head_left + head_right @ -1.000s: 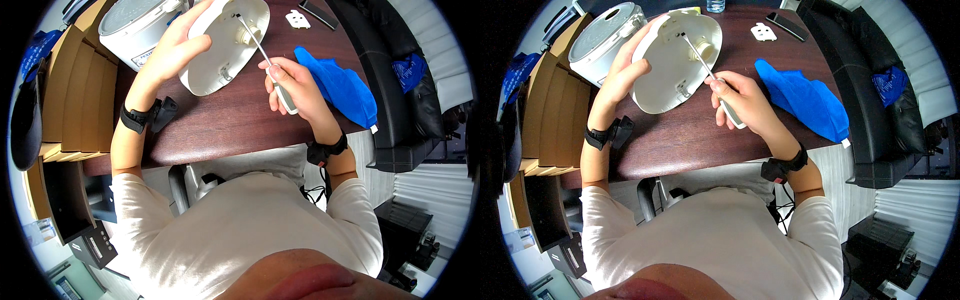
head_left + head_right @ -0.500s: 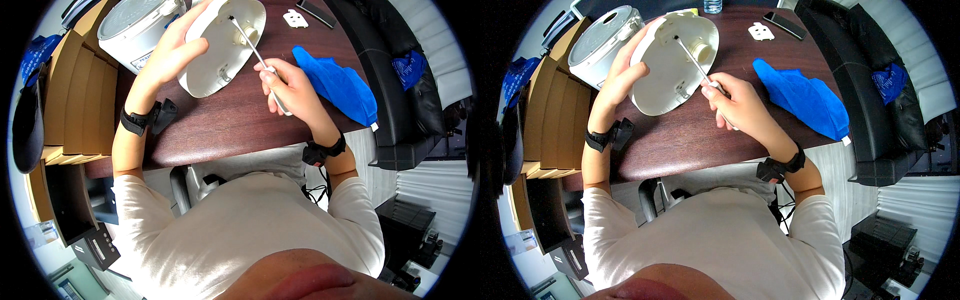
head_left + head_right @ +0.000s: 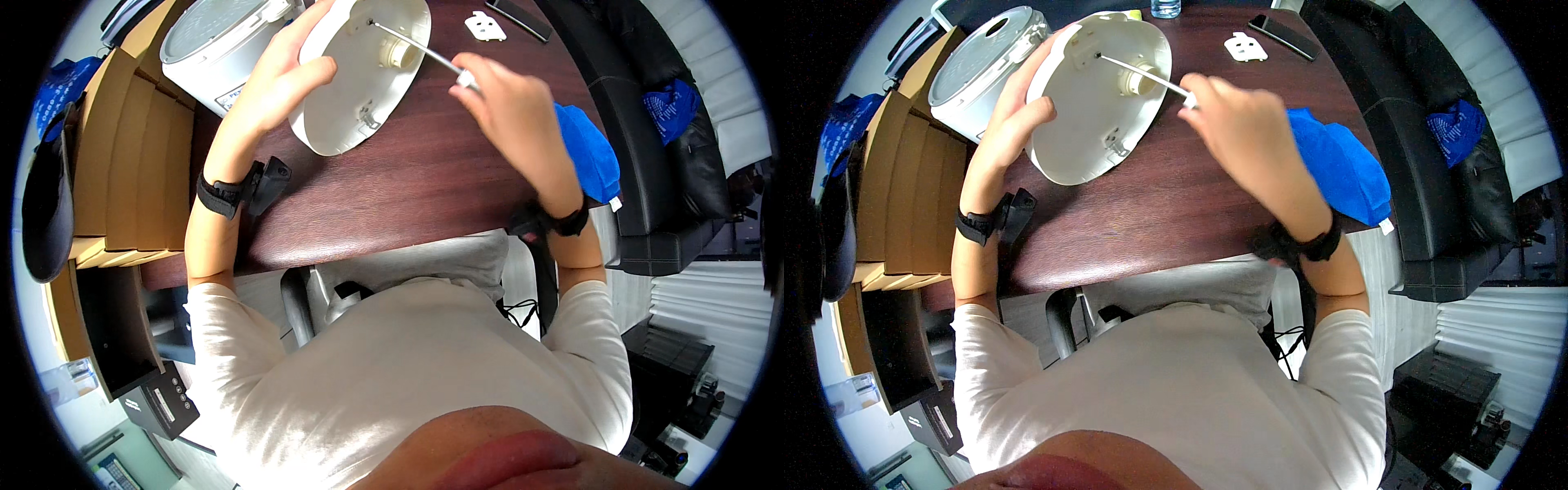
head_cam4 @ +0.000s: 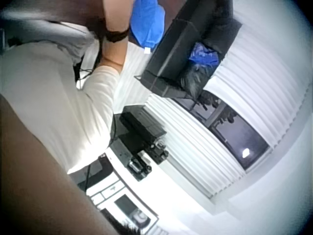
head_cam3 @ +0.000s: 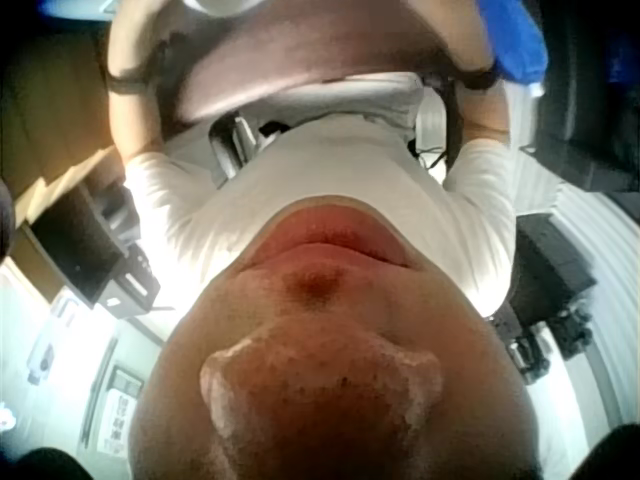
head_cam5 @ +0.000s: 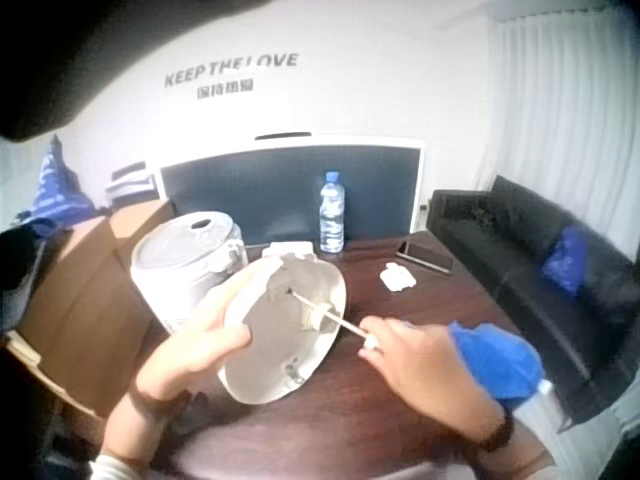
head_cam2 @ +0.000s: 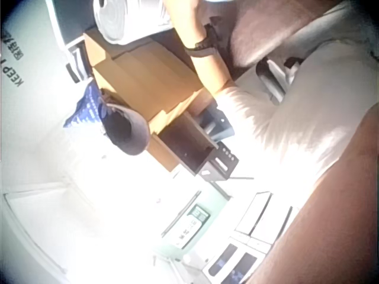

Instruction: The person uses a screwdriver to remove screws from a white rice cooker, then detaches a small plastic cover and the lid. The removed parts are placed on the table.

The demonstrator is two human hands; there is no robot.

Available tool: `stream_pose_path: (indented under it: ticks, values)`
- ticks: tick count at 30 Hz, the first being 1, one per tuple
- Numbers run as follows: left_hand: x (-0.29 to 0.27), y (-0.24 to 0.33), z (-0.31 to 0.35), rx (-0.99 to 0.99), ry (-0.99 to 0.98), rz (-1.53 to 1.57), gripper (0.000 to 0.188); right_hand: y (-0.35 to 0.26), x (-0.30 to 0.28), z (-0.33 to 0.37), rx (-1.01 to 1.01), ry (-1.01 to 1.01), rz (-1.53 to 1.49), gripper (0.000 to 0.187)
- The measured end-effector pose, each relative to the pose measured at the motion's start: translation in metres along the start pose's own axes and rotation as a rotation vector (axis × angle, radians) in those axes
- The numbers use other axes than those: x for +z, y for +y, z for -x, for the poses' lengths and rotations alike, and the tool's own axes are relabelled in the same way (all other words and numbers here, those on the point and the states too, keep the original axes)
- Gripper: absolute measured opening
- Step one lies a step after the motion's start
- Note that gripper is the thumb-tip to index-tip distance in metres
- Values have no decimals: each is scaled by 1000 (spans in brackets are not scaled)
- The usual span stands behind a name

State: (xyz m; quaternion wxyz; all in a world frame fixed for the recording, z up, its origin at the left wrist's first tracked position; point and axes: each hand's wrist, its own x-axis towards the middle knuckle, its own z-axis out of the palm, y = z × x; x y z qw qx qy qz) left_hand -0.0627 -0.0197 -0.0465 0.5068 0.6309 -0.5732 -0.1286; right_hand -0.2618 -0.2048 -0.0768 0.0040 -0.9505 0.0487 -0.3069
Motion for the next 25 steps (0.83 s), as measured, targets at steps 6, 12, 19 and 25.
stream_pose_path:
  ticks: [6,12,19,25]
  values:
    - [4,-4,-4,11,22,27,78,40,-29,-30,-359,207,224,34]
    - [-1,-3,-2,-48,3,19,77,39,-23,-17,-149,227,-175,33]
    - [4,-3,-3,-10,27,15,77,-10,11,17,510,-282,-1289,26]
    - [3,-3,-2,-20,30,-7,78,-18,18,15,502,-335,-1313,27]
